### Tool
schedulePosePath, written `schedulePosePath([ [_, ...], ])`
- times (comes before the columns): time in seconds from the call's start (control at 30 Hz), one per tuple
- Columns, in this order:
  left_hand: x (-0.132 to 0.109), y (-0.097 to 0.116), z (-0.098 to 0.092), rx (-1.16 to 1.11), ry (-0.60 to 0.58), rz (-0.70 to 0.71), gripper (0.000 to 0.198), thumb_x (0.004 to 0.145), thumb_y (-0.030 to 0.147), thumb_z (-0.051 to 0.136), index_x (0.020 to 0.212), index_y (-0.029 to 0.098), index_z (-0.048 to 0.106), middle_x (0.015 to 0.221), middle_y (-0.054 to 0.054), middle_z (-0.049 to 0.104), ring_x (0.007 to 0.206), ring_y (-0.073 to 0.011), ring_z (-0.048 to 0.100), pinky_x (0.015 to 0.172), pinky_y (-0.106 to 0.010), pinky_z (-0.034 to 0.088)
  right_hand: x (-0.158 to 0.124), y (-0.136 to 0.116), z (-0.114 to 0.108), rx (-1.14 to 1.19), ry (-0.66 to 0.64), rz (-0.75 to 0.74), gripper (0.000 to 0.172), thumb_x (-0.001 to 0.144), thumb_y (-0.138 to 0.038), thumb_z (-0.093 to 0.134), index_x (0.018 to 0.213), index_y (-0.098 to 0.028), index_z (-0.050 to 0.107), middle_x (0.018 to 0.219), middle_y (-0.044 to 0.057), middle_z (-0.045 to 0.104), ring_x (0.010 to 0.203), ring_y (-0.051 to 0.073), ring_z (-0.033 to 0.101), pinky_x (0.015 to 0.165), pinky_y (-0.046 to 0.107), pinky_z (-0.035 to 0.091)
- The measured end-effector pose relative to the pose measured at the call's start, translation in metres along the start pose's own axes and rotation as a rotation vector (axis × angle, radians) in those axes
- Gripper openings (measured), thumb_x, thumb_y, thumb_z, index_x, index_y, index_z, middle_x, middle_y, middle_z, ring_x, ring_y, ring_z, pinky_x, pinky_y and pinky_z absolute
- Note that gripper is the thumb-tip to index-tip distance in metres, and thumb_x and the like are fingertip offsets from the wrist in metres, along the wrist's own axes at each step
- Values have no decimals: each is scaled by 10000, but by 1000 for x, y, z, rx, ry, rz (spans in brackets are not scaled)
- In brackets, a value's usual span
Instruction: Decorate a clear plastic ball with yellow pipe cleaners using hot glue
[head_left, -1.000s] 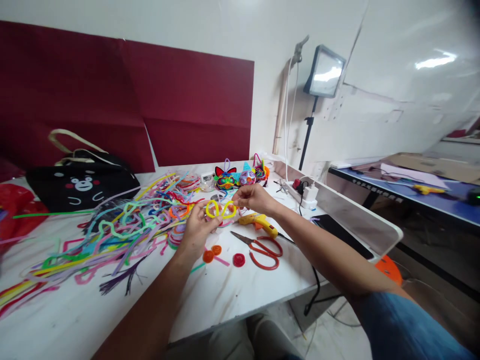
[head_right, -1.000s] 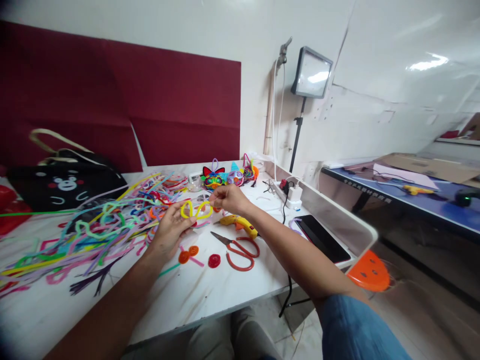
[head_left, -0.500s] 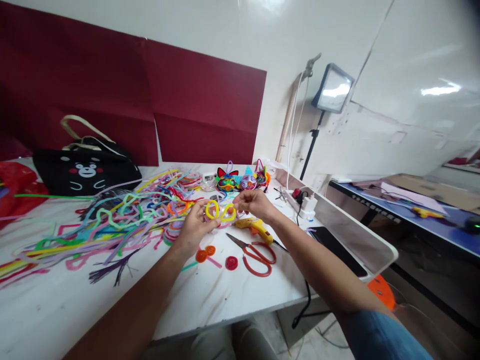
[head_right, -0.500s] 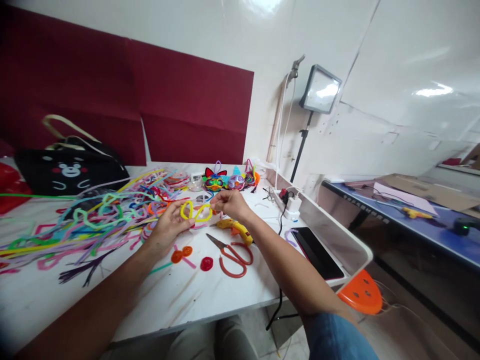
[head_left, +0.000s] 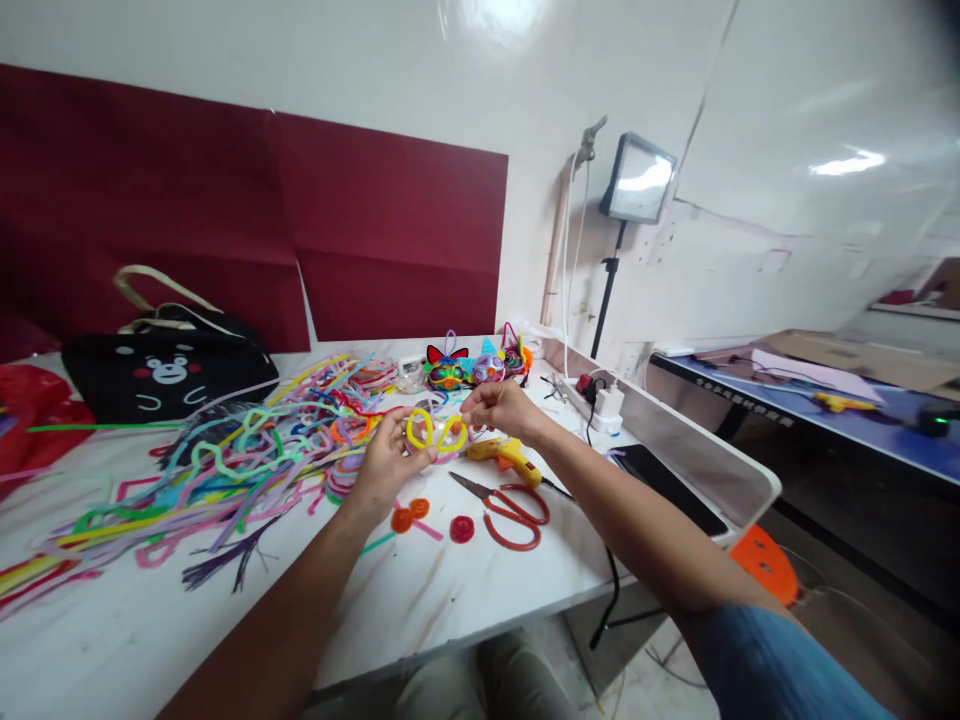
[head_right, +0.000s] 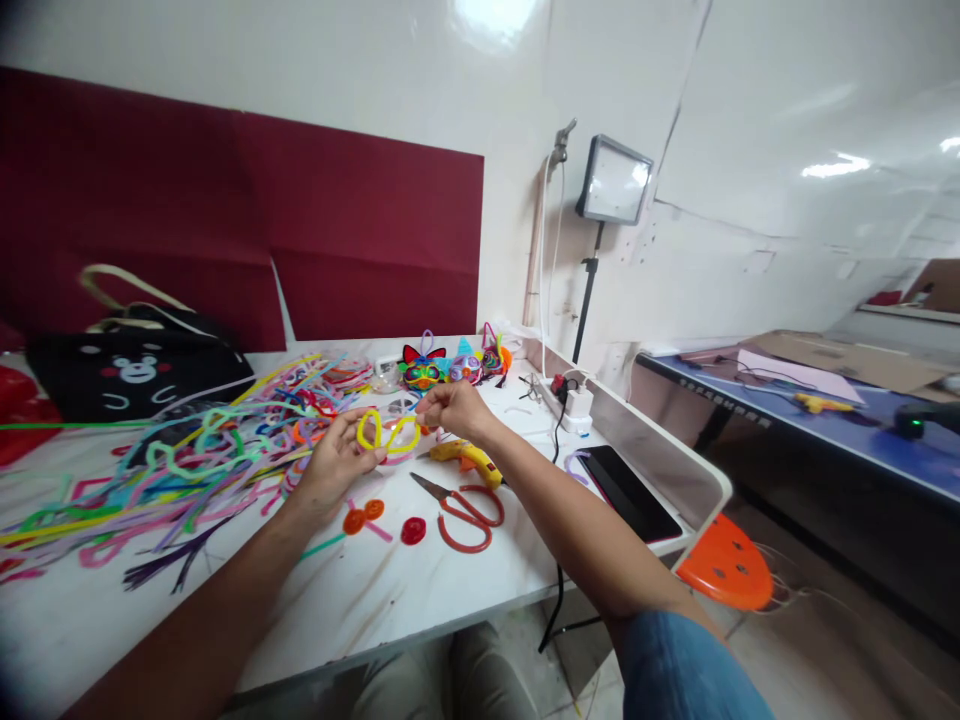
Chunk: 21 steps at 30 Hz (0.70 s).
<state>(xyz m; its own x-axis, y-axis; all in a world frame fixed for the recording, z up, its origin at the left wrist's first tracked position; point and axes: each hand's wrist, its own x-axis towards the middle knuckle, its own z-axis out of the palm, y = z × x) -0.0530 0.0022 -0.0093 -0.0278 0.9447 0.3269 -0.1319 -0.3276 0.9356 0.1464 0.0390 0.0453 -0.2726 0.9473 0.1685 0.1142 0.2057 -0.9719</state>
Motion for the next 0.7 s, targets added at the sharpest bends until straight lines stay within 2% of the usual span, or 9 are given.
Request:
schedulePosePath([
  [0.23, -2, 3, 1, 1, -21, 21, 674, 480, 169, 852, 1084, 231, 561, 1011, -13, 640, 918, -177, 626, 758, -253, 500, -1, 6, -5, 137, -15, 106, 237, 545, -55, 857, 678, -137, 679, 529, -16, 657, 478, 96, 589, 422, 157, 403],
  [0.53, -3, 7, 0, -32, -67, 24, 670, 509, 202, 868, 1092, 239, 539, 1006, -8, 616, 937, -167, 620, 775, -241, 503, -8, 11, 0, 379, -45, 264, 187, 670, -18, 793, 739, -139, 668, 565, -13, 660, 473, 90, 582, 416, 158, 410],
  [0.7, -5, 8, 1, -56, -72, 18, 670, 511, 179, 860, 1097, 243, 543, 973, 11, 593, 898, -144, 612, 759, -225, 501, -12, 13, 2, 474, -96, 318, 149, 712, 5, 740, 761, -126, 689, 625, -1, 673, 489, 70, 538, 389, 135, 310],
])
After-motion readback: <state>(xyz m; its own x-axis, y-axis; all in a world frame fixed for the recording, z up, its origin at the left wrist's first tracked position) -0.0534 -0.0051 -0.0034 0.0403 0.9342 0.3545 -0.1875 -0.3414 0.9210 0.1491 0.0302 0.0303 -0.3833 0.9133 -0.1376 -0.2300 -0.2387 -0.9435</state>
